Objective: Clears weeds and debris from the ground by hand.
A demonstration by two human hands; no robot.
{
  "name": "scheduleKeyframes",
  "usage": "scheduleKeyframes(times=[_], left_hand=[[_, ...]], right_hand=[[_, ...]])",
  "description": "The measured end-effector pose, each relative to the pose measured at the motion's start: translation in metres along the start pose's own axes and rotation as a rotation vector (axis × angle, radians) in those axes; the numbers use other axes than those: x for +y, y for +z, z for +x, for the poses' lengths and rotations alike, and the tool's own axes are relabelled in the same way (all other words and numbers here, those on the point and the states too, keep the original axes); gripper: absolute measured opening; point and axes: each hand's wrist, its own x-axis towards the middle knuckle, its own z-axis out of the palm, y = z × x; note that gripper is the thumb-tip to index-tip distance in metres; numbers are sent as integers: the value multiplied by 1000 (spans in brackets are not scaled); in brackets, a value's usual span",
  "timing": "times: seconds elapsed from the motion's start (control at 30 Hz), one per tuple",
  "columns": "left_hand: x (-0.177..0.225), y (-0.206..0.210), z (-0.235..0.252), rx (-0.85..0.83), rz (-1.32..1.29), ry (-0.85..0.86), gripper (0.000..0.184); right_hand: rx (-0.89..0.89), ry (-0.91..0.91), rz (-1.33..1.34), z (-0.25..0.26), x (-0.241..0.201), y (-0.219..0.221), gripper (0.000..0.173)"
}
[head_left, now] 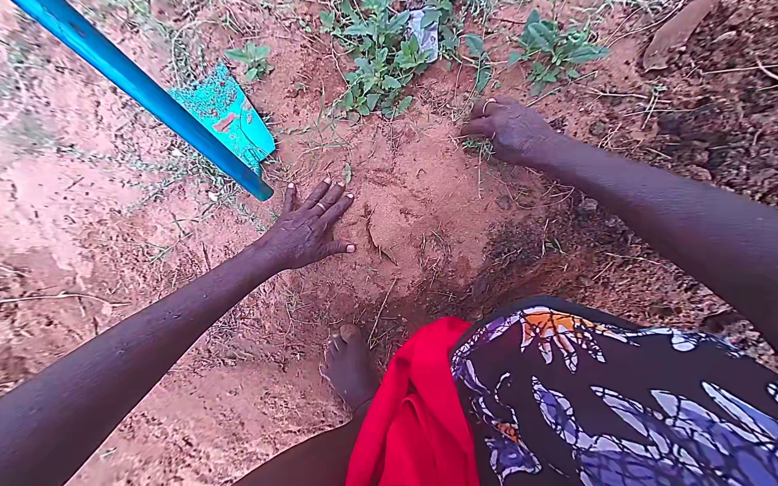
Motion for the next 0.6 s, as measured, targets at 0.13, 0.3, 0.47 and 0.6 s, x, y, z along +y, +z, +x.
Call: scheduleKeyframes(times=[0.13, 0.3, 0.47, 0.6], left_hand=[[-1, -1, 1, -9, 7, 8, 99], [-2, -2, 2, -25, 13, -8, 99], [1, -6, 2, -55, 22, -24, 99], [-1, -5, 1, -68, 28, -26, 100]], right_hand=[[-81, -111, -80, 19, 11, 11, 35], [-95, 15, 26, 42, 6, 8, 27], [-91, 198, 104, 64, 7, -2, 34], [-152, 170, 83, 70, 11, -11, 35]])
